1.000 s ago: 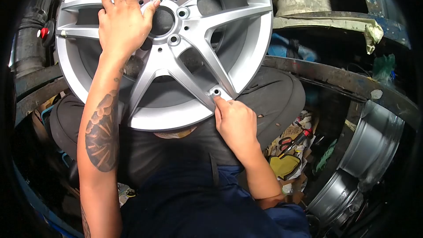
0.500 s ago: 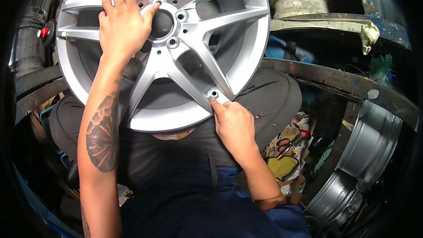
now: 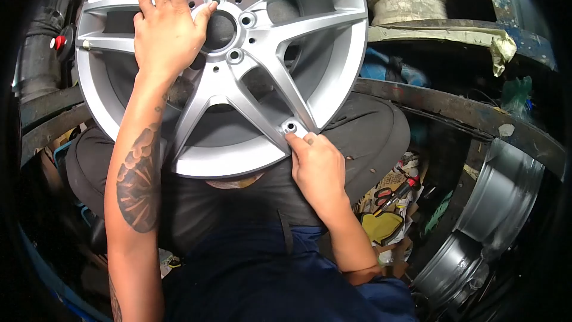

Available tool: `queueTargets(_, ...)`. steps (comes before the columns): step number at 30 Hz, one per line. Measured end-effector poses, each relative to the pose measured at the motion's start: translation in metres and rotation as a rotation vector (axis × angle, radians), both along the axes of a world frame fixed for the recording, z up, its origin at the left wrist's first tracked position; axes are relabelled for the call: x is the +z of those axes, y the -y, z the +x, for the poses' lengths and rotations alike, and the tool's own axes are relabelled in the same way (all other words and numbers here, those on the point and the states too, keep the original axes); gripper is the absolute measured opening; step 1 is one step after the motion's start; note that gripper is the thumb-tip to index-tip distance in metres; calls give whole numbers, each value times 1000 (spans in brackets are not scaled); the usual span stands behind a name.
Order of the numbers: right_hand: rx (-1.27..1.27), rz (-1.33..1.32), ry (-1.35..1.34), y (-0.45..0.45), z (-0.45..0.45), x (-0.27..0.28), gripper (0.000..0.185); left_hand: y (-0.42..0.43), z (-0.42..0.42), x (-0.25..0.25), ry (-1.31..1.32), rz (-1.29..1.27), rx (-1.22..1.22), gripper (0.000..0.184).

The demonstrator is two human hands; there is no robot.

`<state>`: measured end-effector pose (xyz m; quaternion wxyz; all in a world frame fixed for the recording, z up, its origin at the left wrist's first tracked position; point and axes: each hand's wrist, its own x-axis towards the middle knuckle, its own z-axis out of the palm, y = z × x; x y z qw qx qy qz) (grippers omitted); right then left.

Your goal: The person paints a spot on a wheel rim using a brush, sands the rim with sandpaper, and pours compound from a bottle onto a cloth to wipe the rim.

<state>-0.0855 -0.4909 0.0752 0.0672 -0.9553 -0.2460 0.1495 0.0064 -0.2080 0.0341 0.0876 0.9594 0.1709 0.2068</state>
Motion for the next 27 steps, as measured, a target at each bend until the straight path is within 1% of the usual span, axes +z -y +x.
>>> queueTargets(1, -6, 5, 12, -4, 2, -1, 25, 0, -1, -1, 4, 25, 2, 60)
queueTargets(4, -3, 11, -31, -1, -1, 6, 23, -4, 0, -1, -43, -25, -16, 61)
queueTargets(7, -14, 16, 12, -3, 1, 0, 21, -8, -2, -8, -56, 20, -38, 65)
queueTargets(10, -12, 10, -28, -2, -1, 5, 21, -12, 4, -22, -101, 112, -1, 81)
queueTargets(14, -23, 106, 103, -3, 4, -3, 23, -12, 3, -26, -81, 122, -4, 80)
queueTargets(15, -61, 219, 132, -5, 5, 0, 19, -13, 3, -26, -67, 106, -11, 80)
queueTargets(18, -175, 196, 70, -4, -1, 5, 16, -11, 3, -25, -92, 103, 10, 79)
queueTargets(19, -171, 198, 53, -5, -1, 6, 14, -12, 3, -27, -64, 125, 4, 79)
queueTargets(23, -128, 91, -81, -7, 0, 5, 14, -13, 4, -26, -54, 116, 0, 79)
queueTargets(27, -117, -27, -136, -11, 3, 6, 14, -14, 2, -30, -69, 137, 20, 79)
